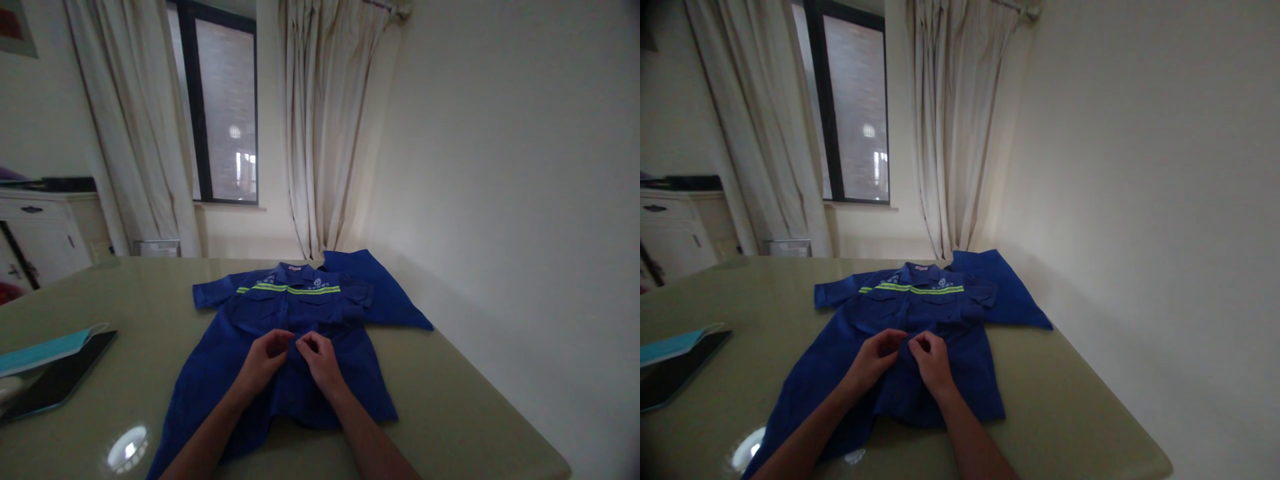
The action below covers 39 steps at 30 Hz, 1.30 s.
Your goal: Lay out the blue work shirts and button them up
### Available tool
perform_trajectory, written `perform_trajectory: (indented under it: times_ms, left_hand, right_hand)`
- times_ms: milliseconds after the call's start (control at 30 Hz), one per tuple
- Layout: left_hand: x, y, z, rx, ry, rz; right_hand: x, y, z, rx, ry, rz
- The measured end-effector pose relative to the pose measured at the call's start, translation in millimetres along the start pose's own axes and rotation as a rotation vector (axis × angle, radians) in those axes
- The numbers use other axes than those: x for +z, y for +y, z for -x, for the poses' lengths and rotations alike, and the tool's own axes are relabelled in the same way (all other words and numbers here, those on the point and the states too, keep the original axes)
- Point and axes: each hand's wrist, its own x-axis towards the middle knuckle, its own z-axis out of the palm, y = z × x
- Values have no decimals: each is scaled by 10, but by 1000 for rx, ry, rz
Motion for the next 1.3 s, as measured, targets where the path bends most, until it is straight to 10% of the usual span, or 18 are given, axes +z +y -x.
perform_trajectory:
  times_ms: [467,1300]
  left_hand:
    - [14,23,106,257,92,-542]
    - [-60,148,61,164,-28,-539]
  right_hand:
    - [-21,37,-24,41,-45,-44]
    - [-61,-81,35,-79,-52,80]
